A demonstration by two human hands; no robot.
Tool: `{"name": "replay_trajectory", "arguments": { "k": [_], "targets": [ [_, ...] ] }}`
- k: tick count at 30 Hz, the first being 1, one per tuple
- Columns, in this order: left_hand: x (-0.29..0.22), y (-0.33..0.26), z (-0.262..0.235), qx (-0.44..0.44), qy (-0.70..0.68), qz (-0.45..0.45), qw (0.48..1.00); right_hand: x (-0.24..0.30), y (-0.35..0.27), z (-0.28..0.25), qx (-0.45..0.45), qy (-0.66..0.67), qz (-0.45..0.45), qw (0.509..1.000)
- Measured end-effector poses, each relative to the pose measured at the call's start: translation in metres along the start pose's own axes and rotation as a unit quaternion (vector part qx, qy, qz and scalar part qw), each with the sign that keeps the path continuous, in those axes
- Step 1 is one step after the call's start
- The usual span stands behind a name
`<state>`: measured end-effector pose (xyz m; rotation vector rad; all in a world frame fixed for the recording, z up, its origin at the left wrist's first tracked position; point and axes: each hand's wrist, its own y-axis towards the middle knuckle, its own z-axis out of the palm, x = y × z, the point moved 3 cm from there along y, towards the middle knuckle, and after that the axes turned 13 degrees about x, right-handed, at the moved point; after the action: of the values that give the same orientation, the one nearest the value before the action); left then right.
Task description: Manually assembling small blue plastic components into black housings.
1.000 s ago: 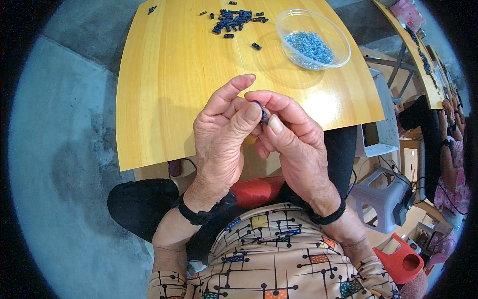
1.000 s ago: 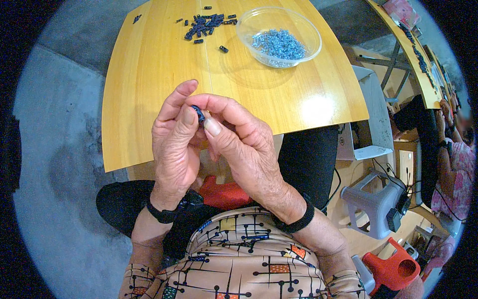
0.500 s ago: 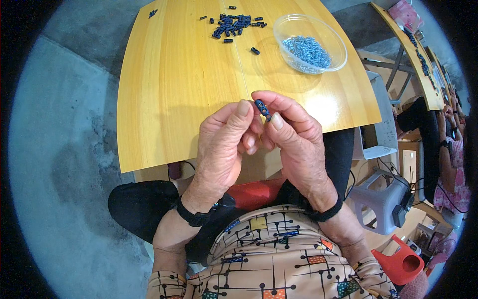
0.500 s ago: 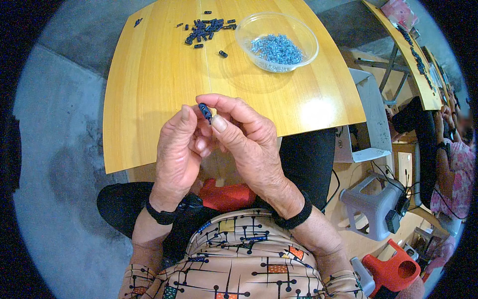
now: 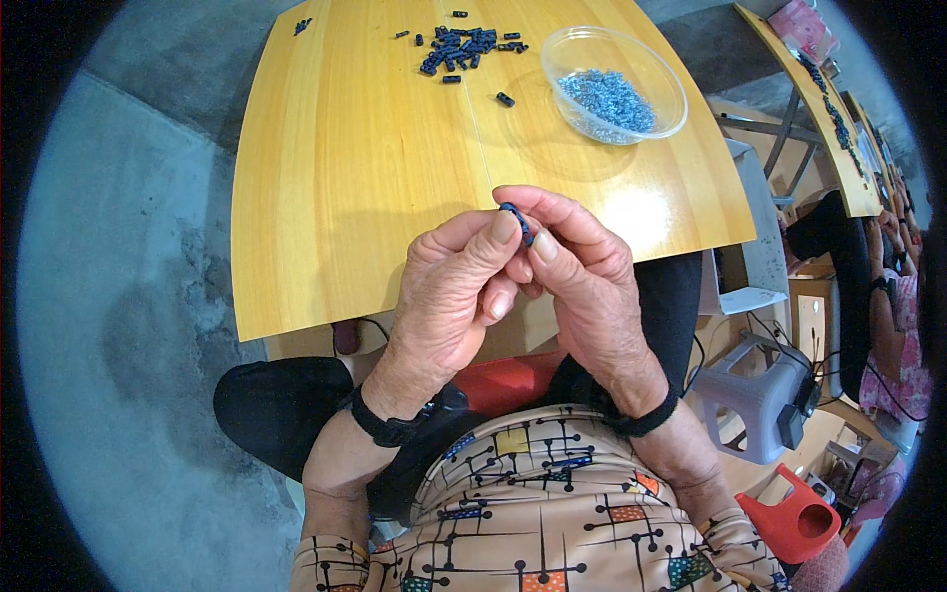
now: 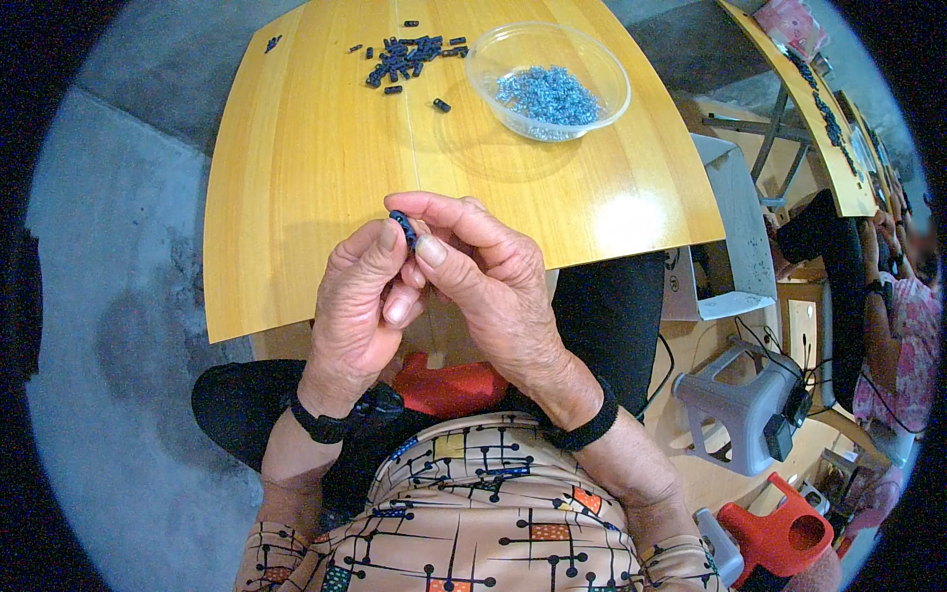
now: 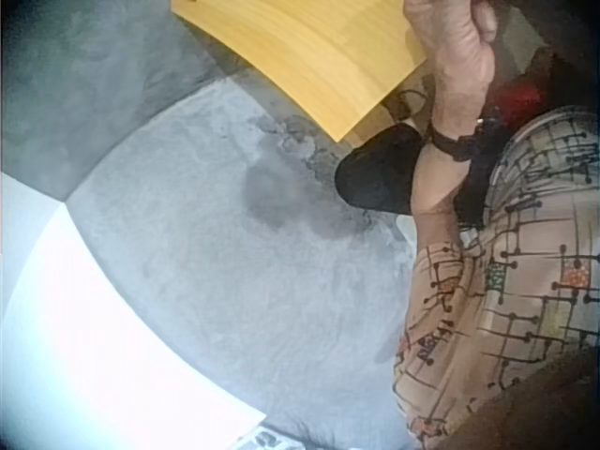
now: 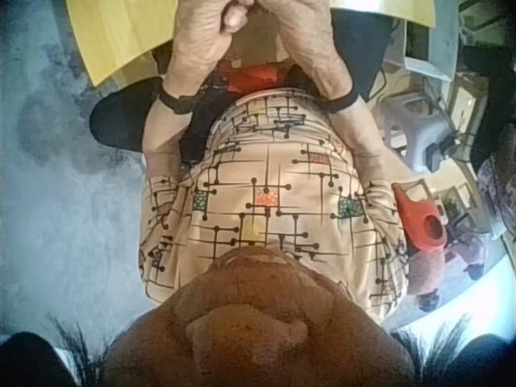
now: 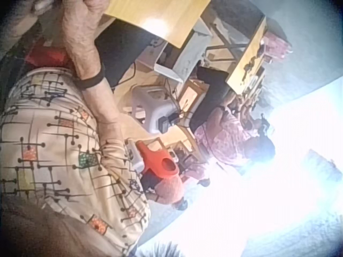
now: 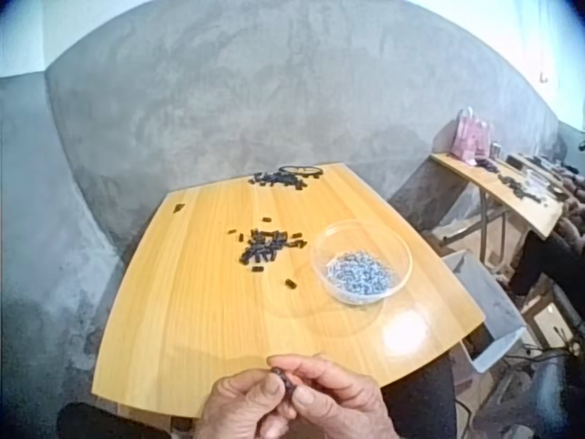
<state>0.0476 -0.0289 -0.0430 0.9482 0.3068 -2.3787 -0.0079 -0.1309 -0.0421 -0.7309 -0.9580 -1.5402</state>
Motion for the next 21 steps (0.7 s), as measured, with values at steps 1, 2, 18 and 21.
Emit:
{"name": "replay_trajectory", "arguments": {
  "k": [1, 2, 18, 21],
  "targets": [
    [0.000, 0.000, 0.001, 0.001, -0.007, 0.000, 1.000, 0.000, -0.001, -0.001, -0.005, -0.004, 0.009, 1.000],
    [0.000, 0.000, 0.001, 0.002, -0.013, 0.000, 1.000, 0.000, -0.001, -0.003, -0.011, -0.007, 0.018, 1.000],
    [0.004, -0.003, 0.011, 0.025, 0.016, 0.017, 0.999, 0.019, 0.005, -0.011, 0.081, -0.121, -0.065, 0.987],
    [0.006, -0.002, 0.013, 0.006, 0.002, 0.014, 1.000, 0.021, 0.004, -0.012, 0.095, -0.146, -0.085, 0.981]
  ]
}}
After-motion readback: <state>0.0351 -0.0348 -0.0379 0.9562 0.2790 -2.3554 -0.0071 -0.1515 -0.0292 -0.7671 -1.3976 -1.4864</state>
